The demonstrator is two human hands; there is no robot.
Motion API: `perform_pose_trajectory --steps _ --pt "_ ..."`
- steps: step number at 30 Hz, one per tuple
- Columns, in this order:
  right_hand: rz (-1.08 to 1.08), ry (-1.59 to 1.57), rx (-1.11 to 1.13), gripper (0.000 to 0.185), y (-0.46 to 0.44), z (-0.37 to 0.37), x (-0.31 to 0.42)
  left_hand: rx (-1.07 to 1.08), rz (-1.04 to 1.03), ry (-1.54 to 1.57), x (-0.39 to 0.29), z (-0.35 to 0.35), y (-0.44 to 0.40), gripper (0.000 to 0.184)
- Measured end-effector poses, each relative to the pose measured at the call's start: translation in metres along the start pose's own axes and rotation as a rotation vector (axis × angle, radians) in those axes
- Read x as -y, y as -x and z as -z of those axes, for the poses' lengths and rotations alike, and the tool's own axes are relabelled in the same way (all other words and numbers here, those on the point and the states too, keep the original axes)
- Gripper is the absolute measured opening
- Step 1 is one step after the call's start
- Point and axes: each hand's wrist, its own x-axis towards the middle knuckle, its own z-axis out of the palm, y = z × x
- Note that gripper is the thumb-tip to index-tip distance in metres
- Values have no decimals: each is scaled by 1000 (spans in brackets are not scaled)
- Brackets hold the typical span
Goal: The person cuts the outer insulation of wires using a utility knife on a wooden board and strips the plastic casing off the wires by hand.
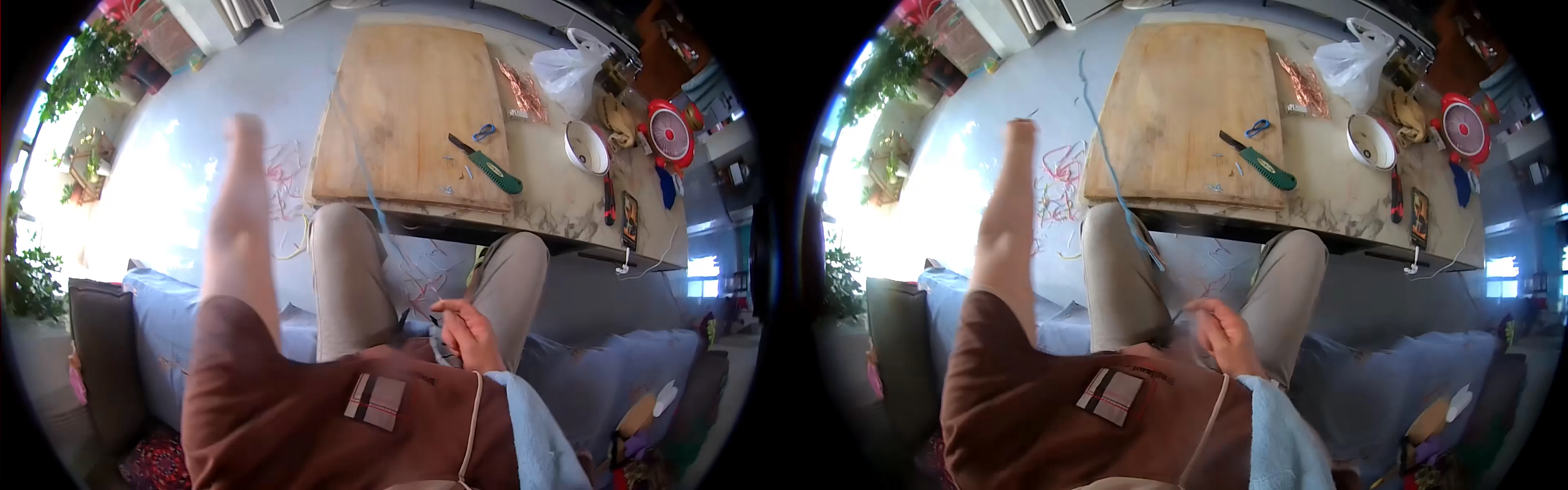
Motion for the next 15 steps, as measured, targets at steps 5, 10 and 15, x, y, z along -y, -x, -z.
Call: perform_pose_trajectory --steps 5,10,15 --pt "90 -11 -142 19 -25 6 -10 -512 738 2088 74 18 62 41" --pt "148 37 -98 19 -43 2 -8 -414 314 734 14 -30 112 53" --pt "161 86 -139 18 -43 3 -17 230 -310 2023 -94 102 238 41"
